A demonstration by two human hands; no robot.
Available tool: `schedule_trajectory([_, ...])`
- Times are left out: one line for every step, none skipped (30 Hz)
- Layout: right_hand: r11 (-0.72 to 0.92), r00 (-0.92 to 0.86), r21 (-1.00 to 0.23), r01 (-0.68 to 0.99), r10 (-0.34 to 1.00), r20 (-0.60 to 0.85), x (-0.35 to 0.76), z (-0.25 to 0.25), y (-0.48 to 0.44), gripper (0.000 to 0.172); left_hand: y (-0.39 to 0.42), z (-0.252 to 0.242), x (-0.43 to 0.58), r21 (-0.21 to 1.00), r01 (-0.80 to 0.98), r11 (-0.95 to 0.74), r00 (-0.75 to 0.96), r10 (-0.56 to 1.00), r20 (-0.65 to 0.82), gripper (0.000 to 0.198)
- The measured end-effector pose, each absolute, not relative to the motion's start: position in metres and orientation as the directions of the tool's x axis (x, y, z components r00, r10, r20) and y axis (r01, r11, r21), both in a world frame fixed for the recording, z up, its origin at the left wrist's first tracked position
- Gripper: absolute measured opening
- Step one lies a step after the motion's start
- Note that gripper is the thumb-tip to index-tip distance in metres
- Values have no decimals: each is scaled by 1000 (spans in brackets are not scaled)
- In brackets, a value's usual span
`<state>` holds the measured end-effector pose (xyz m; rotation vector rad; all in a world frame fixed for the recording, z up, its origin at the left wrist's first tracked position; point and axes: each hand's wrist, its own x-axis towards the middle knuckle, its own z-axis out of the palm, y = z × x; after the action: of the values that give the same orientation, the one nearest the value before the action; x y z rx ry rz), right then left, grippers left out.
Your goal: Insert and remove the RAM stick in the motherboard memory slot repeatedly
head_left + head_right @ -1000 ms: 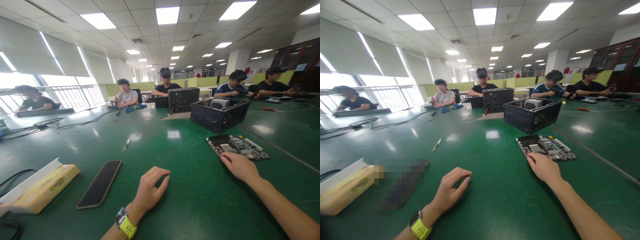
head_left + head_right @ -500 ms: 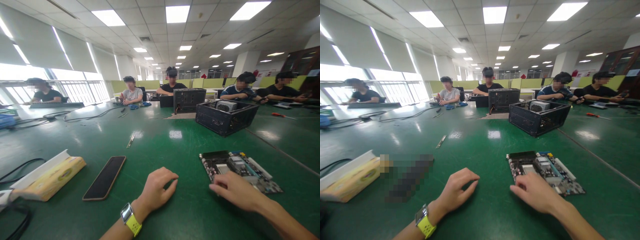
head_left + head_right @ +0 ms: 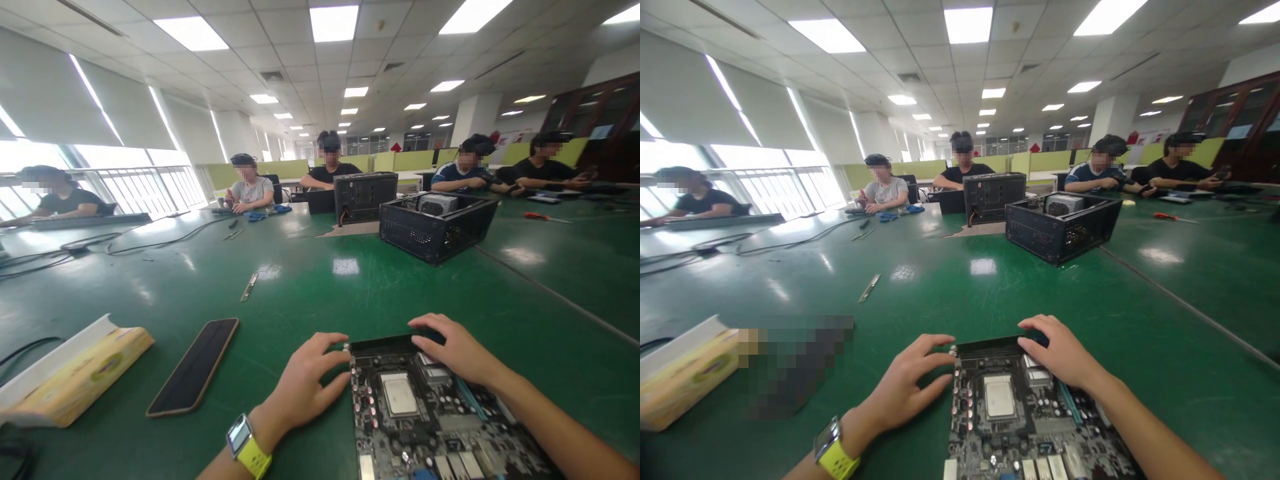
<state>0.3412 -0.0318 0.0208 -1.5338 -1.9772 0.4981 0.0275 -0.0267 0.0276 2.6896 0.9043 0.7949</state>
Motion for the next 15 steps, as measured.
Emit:
schedule_trajectory([271, -195, -601, 752, 962, 190, 340, 18, -30, 29, -27, 28, 28, 333, 507, -795, 687, 606, 400, 23])
schedule_trajectory([276, -213, -593, 756, 961, 174, 339, 16, -30, 27, -28, 28, 28, 327, 506, -798, 704, 601, 379, 25])
schedule_trajectory([280, -224, -589, 758, 960, 168, 337, 15, -30, 25, -28, 28, 28, 323, 501, -803, 718, 594, 364, 27])
schedule_trajectory([284, -229, -587, 759, 959, 168, 335, 14, -30, 24, -28, 28, 28, 321, 494, -809, 730, 585, 353, 30])
schedule_trajectory([286, -230, -589, 756, 958, 171, 333, 14, -31, 24, -28, 28, 28, 320, 486, -813, 739, 578, 346, 34])
schedule_trajectory([290, -230, -593, 751, 957, 175, 331, 15, -33, 23, -28, 28, 28, 323, 480, -815, 742, 574, 345, 36])
schedule_trajectory([296, -235, -598, 745, 955, 180, 328, 15, -34, 22, -28, 28, 28, 328, 476, -816, 742, 573, 348, 37])
schedule_trajectory([304, -243, -603, 737, 953, 183, 326, 15, -36, 21, -27, 28, 28, 335, 474, -814, 737, 575, 355, 35])
schedule_trajectory([313, -252, -608, 730, 949, 187, 323, 15, -38, 21, -26, 27, 28, 342, 471, -813, 730, 578, 366, 33])
schedule_trajectory([323, -261, -612, 722, 946, 191, 320, 15, -40, 20, -26, 27, 28, 349, 469, -811, 720, 580, 381, 28])
schedule_trajectory([331, -270, -616, 715, 943, 193, 317, 15, -41, 19, -25, 27, 27, 355, 465, -811, 710, 581, 397, 24])
schedule_trajectory([338, -278, -620, 708, 941, 195, 315, 15, -42, 19, -24, 26, 27, 360, 461, -811, 701, 581, 413, 21])
schedule_trajectory([343, -282, -624, 702, 939, 197, 313, 15, -43, 19, -24, 26, 27, 364, 453, -814, 692, 578, 432, 19])
schedule_trajectory([346, -285, -628, 697, 937, 200, 312, 15, -43, 19, -23, 25, 27, 367, 443, -818, 685, 573, 450, 17])
schedule_trajectory([349, -287, -632, 692, 936, 203, 311, 15, -44, 19, -23, 25, 27, 371, 432, -822, 678, 567, 467, 17])
